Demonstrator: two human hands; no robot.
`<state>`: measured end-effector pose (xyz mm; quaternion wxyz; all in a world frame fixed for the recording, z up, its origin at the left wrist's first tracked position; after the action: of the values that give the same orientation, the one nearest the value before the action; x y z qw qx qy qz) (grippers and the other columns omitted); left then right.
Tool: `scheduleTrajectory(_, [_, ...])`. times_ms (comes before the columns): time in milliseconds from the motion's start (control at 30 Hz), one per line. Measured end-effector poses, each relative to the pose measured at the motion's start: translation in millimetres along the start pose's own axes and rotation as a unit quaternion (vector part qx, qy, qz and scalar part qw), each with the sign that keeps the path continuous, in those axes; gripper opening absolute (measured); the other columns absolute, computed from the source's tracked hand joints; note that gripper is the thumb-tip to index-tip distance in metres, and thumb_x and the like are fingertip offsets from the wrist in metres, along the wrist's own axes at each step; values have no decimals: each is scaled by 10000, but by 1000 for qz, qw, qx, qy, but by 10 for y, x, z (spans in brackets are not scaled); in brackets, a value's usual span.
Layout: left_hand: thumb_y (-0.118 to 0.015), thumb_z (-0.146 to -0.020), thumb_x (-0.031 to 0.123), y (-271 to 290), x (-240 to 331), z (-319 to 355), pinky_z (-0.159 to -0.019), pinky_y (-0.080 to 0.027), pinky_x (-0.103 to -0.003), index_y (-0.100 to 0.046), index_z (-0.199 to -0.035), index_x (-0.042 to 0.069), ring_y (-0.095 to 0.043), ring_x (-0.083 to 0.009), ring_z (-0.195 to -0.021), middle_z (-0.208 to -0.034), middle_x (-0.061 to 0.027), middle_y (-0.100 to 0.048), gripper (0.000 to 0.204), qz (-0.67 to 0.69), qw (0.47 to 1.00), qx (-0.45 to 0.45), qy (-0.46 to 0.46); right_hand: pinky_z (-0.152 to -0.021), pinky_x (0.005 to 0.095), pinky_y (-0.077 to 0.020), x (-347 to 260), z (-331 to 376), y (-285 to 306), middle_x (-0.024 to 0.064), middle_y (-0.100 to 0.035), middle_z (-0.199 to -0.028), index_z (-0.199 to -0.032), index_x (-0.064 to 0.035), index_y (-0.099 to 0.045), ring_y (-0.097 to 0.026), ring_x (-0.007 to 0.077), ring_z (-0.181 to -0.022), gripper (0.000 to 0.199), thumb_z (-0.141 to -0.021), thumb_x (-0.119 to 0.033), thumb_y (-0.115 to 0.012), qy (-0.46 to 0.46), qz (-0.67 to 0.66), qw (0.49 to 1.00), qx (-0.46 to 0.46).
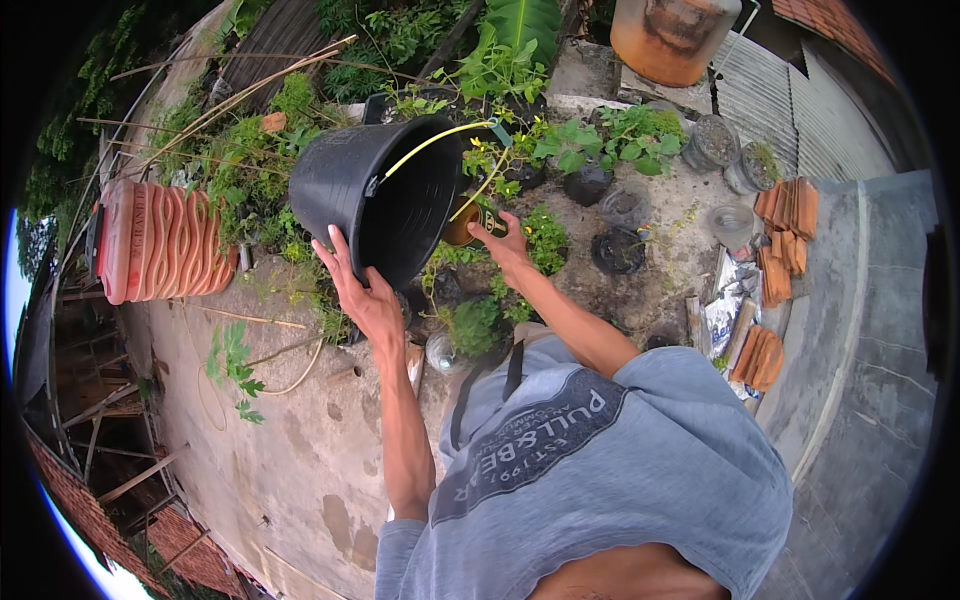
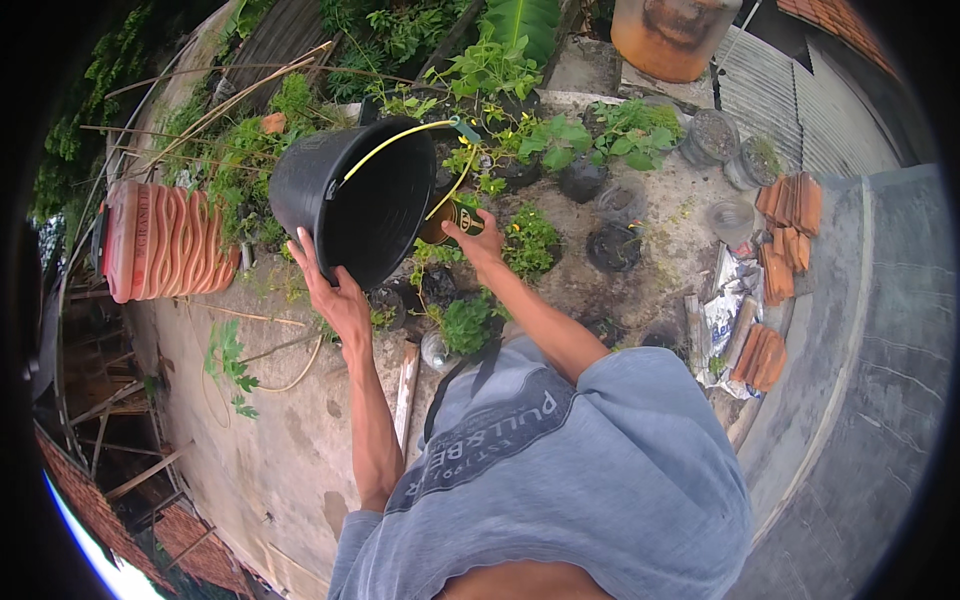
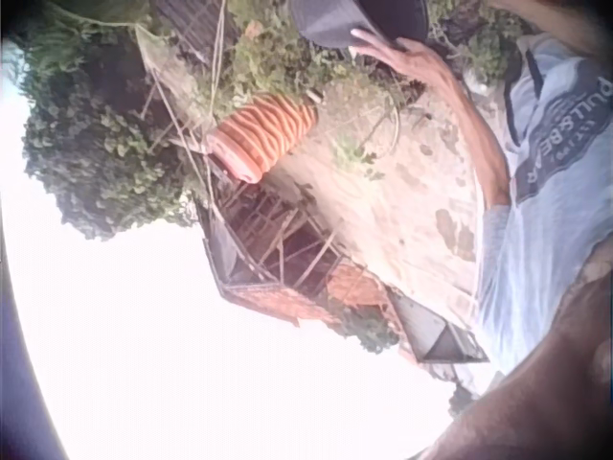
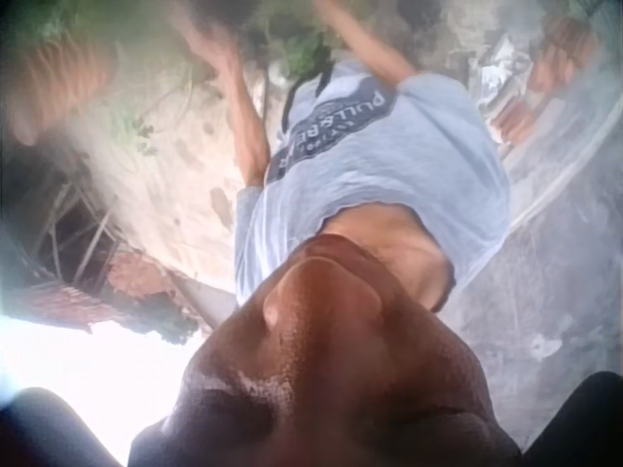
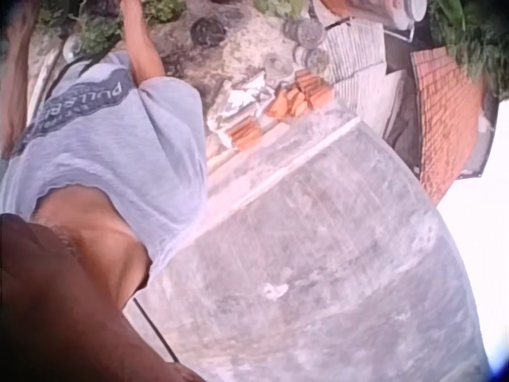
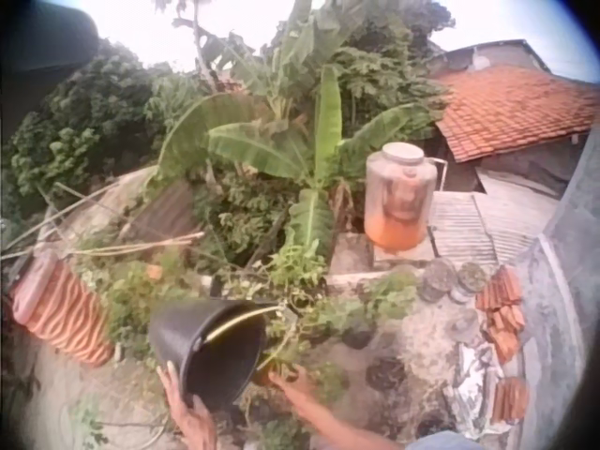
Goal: The person waters several potted plants on a rooftop terrace using a small tin can to scoop water from a bucket and pour it onto the soil. They repeatedly refill the can from the bucket and move between different pots to water them.
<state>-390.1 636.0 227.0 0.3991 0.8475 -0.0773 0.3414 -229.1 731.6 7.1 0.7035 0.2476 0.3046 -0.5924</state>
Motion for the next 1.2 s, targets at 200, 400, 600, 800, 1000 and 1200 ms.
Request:
scheduleTrajectory(200, [-432,-832,-153,-70,174,36,-1038,-431,-465,-406,-1518,180,-297,-414,-1446,-1620,-210,-193,763,-27,995,34,-89,-1095,520,-377,-84,-7,-208,205,-247,-1464,-1499,-168,-272,-358,354,-1343,1035,-711,-525,-840,20,-73,997,-4])
scheduleTrajectory(400, [-438,-825,-159,-108,230,109,-1070,-404,-456,-413,-1509,125,-303,-406,-1447,-1626,-197,-186,741,-48,991,44,-116,-1017,481,-415,-20,-23,-276,155,-360,-1468,-1490,-130,-285,-420,301,-1313,1020,-722,-494,-849,14,-168,986,-5])
scheduleTrajectory(600, [-450,-839,-150,-194,256,142,-1118,-340,-444,-384,-1516,77,-261,-385,-1472,-1615,-209,-215,716,-21,995,46,-90,-1089,474,-391,69,-23,-140,189,-347,-1484,-1500,-122,-292,-386,324,-1363,1027,-723,-516,-836,17,-161,987,-10])
scheduleTrajectory(800, [-455,-904,-11,-165,-521,445,-1053,-399,-360,-331,-1506,-21,-496,-256,-1276,-1473,-207,-435,615,170,962,14,214,-1071,522,-395,418,85,519,159,-312,-1513,-1506,-118,-241,-369,347,-1376,1061,-726,-522,-838,-50,-138,989,-37])
scheduleTrajectory(1000, [-512,-737,-76,352,-1602,1415,-731,-610,-572,-400,-1356,150,-614,-346,-967,-1227,-153,-510,668,310,798,138,498,-1053,502,-420,650,-96,1928,186,-265,-1434,-1463,-116,-316,-373,372,-1323,1046,-663,-494,-875,-111,40,975,189])
scheduleTrajectory(1200, [-454,-714,-109,1111,-2109,2406,-861,-589,-629,-394,-1347,25,-564,-467,-1115,-1309,-253,-462,650,291,683,263,616,-1012,548,-389,-393,-367,3012,198,-254,-1448,-1426,-254,-430,-339,461,-1303,918,-642,-332,-902,148,412,777,452])
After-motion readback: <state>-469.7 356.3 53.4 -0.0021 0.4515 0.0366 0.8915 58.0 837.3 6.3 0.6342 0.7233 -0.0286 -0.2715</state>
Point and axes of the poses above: each hand's wrist, its own z-axis away from the middle knuckle, its own y-axis out of the back of the hand, x = y × z, the point moved 3 cm from there along -z, towards the middle knuckle
